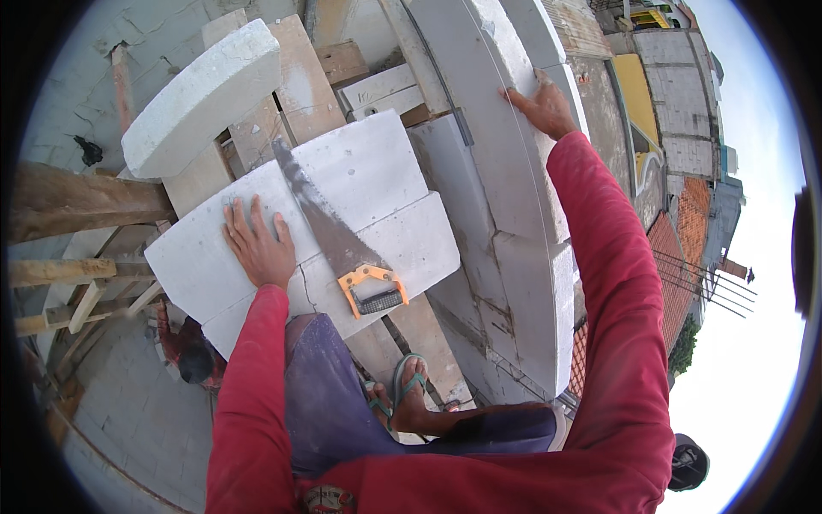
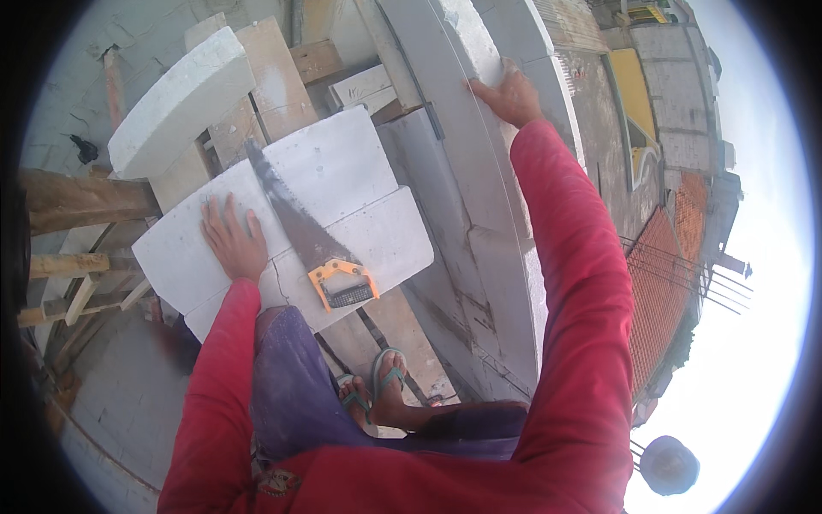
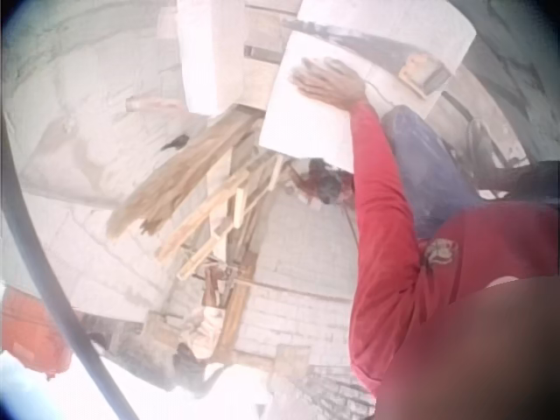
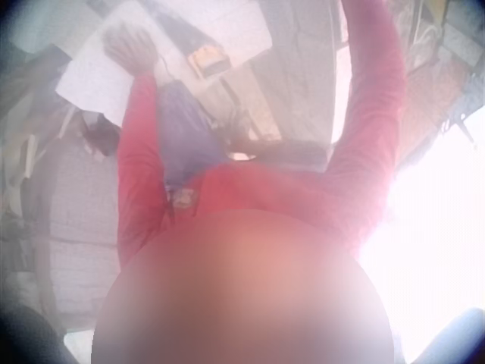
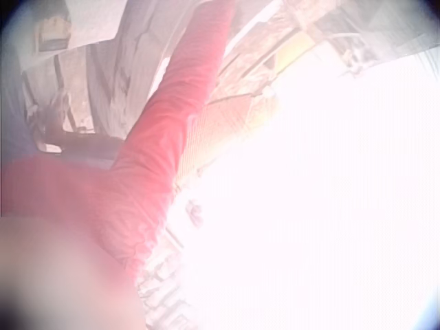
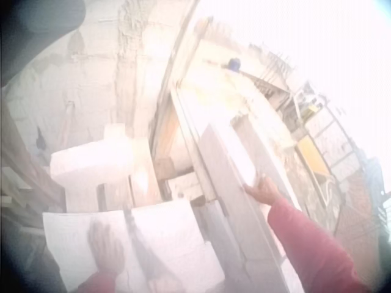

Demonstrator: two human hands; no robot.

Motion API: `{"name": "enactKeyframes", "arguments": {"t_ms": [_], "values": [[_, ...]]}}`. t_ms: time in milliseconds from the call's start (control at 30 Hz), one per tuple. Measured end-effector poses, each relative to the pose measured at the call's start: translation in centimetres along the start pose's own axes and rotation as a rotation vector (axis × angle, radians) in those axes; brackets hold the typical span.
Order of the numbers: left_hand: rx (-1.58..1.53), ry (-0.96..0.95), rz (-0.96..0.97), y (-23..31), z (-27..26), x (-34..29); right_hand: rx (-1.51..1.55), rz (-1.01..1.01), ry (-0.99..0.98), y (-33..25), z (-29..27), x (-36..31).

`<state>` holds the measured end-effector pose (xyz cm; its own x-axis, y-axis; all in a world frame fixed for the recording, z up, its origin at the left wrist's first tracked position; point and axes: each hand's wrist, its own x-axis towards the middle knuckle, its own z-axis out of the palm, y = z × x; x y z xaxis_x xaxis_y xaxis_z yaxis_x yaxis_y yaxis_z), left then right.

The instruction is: The person measures and cuts white foam blocks using a hand saw and utility knife, then applies mortar to a wall section using a trowel. The person handles the foam blocks, saw, knife, tape measure, and mortar bucket throughout the process.

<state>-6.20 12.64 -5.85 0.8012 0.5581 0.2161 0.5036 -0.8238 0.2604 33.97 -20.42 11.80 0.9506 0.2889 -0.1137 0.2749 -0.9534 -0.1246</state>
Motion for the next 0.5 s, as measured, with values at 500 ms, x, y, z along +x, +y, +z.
{"name": "enactKeyframes", "arguments": {"t_ms": [500], "values": [[0.026,0.051,0.028,-0.5,0.8,-0.2,-0.016,-0.059,-0.038,1.4,1.2,1.6]]}}
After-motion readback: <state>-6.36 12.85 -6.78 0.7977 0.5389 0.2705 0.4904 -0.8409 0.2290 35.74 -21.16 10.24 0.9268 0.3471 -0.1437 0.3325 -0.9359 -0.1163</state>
